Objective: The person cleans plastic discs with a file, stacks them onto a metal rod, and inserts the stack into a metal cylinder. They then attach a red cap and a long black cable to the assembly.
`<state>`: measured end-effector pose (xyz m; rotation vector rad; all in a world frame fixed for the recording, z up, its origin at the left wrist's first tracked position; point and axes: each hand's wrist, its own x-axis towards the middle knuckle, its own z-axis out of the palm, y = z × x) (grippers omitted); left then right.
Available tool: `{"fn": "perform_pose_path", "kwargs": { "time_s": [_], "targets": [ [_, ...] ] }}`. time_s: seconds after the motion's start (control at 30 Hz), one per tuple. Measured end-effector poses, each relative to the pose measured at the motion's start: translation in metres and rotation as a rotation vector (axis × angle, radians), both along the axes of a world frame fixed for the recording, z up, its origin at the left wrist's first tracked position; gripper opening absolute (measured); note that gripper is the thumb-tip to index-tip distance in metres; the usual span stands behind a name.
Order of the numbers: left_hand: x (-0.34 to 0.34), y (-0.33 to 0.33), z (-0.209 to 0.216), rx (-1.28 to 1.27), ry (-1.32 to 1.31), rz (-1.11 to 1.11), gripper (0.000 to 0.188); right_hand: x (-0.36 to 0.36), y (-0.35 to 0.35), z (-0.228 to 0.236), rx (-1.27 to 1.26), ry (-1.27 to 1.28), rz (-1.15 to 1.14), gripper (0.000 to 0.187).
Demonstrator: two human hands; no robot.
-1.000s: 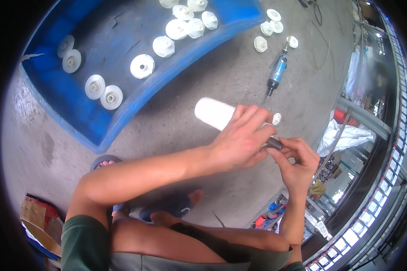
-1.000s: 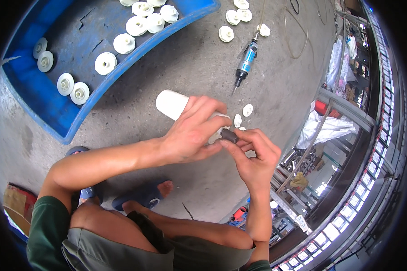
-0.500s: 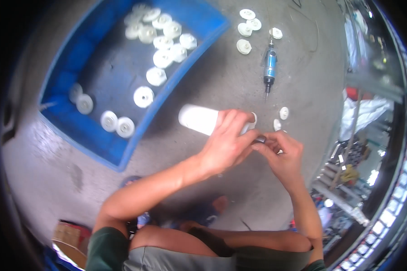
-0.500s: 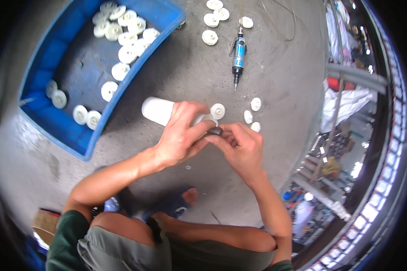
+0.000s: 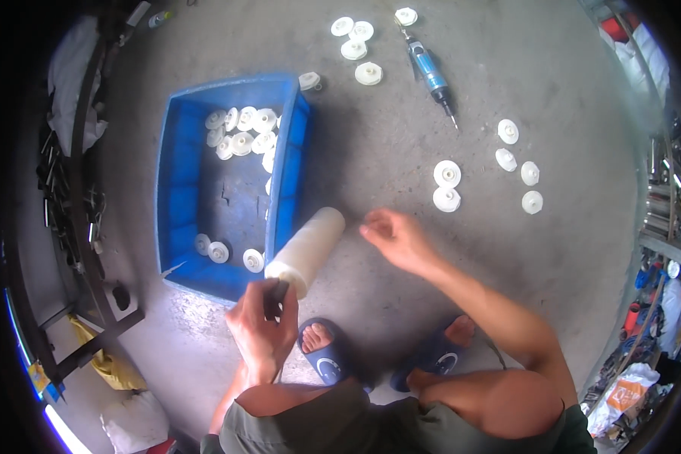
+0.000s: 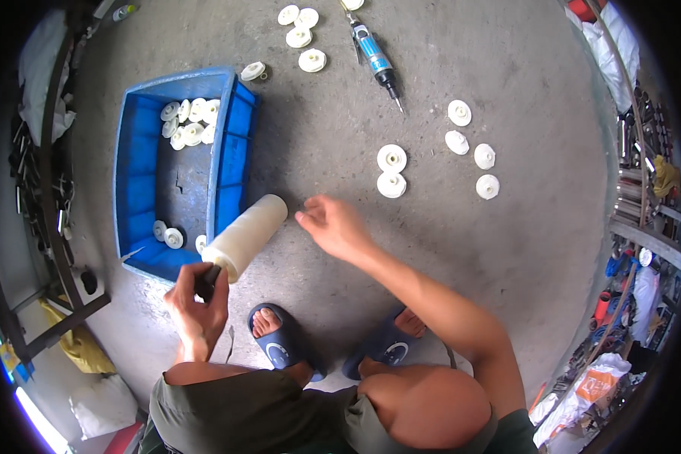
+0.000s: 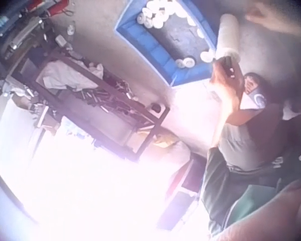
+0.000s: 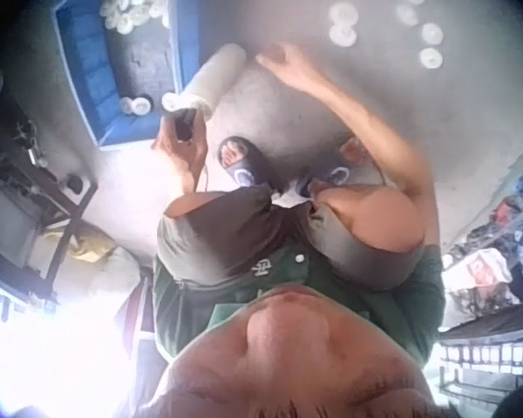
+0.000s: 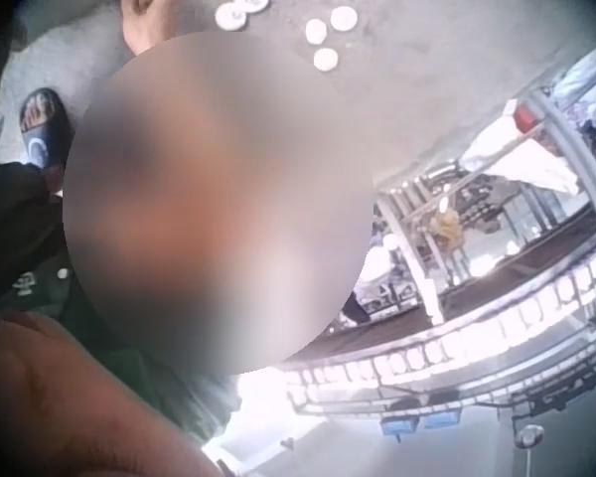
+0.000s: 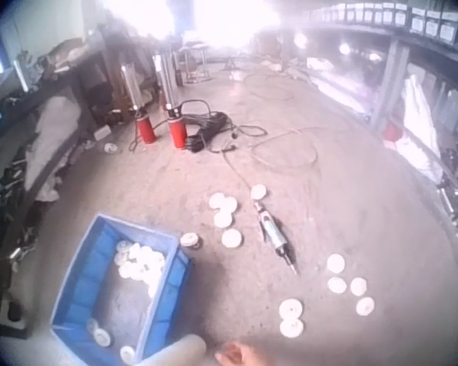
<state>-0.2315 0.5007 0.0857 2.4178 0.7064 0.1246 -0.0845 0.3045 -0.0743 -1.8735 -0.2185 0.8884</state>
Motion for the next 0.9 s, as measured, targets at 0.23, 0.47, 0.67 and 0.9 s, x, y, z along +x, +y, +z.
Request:
{"fn": "perform_pose_path", "kwargs": {
  "time_s": [0.23,0.47,0.67,0.9],
  "targets": [
    [-0.071,-0.007,-0.021,-0.094,0.054,0.053,0.021,-0.033,0.065,-0.029,0.274,1.166,-0.399,0.062],
    [-0.096,-0.022,-0.069,-0.113,-0.034,0.18,0.025,-0.044,0.066,-0.011,0.314,1.037,-0.382,0.052],
    [-0.098,-0.018,-0.095,-0.422,0.119,0.414,0.026,-0.033,0.062,-0.002,0.003,0.346,-0.237,0.075],
    [-0.1,-0.032,-0.153,-0.705,0.153,0.437,0.022,-0.036,0.061,-0.03,0.071,0.037,0.052,0.056]
  ]
}}
